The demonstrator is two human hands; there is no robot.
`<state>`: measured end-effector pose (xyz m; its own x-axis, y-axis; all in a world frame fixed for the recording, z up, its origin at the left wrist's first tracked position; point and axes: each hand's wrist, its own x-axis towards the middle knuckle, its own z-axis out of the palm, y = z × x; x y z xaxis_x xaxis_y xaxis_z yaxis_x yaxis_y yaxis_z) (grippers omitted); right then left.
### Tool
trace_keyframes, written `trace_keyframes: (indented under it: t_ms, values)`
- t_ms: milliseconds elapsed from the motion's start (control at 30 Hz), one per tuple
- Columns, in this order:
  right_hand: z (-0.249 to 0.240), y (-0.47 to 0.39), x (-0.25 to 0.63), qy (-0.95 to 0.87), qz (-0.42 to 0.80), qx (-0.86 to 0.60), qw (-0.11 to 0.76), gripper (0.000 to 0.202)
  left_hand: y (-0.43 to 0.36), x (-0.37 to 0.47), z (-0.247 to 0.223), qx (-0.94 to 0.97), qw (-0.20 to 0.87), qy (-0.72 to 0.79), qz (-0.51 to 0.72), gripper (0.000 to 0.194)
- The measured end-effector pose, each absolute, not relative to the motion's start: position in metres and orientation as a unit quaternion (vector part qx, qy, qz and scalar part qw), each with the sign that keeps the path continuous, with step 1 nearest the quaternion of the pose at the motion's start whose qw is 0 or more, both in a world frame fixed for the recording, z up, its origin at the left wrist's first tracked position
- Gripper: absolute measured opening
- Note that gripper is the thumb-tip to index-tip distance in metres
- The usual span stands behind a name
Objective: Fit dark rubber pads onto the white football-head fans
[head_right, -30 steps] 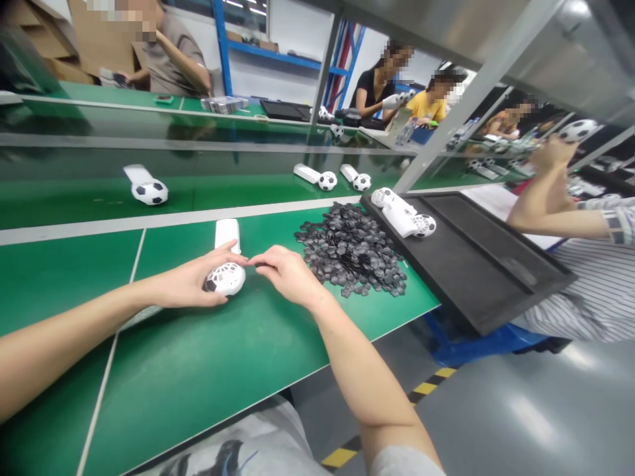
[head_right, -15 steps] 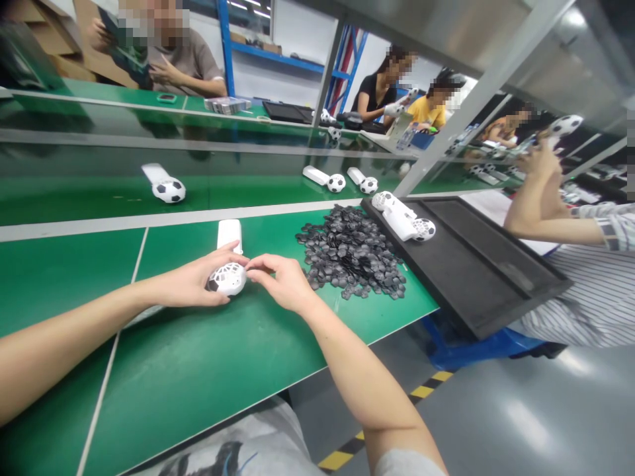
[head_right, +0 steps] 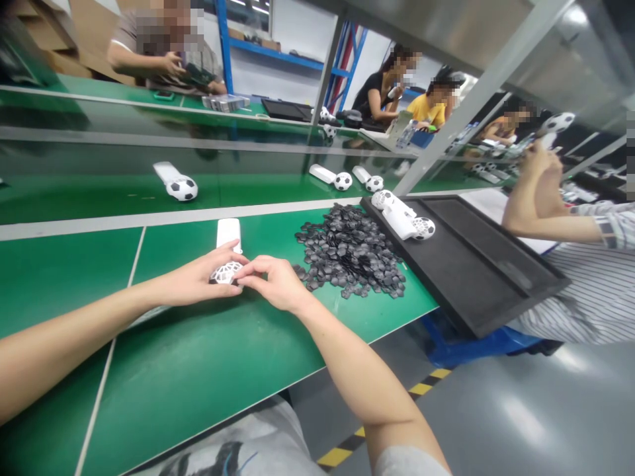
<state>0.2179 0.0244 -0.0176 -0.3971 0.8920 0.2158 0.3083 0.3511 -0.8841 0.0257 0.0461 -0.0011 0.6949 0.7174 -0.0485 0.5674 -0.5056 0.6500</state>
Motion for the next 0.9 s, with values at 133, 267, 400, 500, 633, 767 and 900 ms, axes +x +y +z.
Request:
trace_keyframes:
  t_ms: [133,267,400,500,633,767,900]
  values:
    - [-0.019,0.027,0.217,-0.700,0.437,-0.426,0.370,0.008,0.046,0.028,-0.001,0.852,0.330,0.385,0.125,0.043]
    - [-0.019,0.029,0.214,-0.676,0.461,-0.435,0.374,0.010,0.043,0.032,0.000,0.838,0.344,0.400,0.138,0.038]
    - [-0.020,0.032,0.210,-0.671,0.469,-0.441,0.368,0.014,0.041,0.034,-0.001,0.823,0.359,0.412,0.158,0.034]
    - [-0.020,0.037,0.217,-0.694,0.462,-0.448,0.322,0.017,0.041,0.034,-0.001,0.837,0.341,0.401,0.152,0.032]
    - [-0.017,0.043,0.241,-0.723,0.263,-0.592,0.238,0.020,0.043,0.030,-0.001,0.848,0.333,0.391,0.131,0.038]
    - [-0.012,0.044,0.255,-0.714,0.144,-0.674,0.122,0.015,0.044,0.026,-0.005,0.850,0.337,0.379,0.144,0.041]
    - [-0.012,0.043,0.253,-0.721,0.173,-0.663,0.103,0.006,0.044,0.026,-0.009,0.855,0.303,0.393,0.151,0.050]
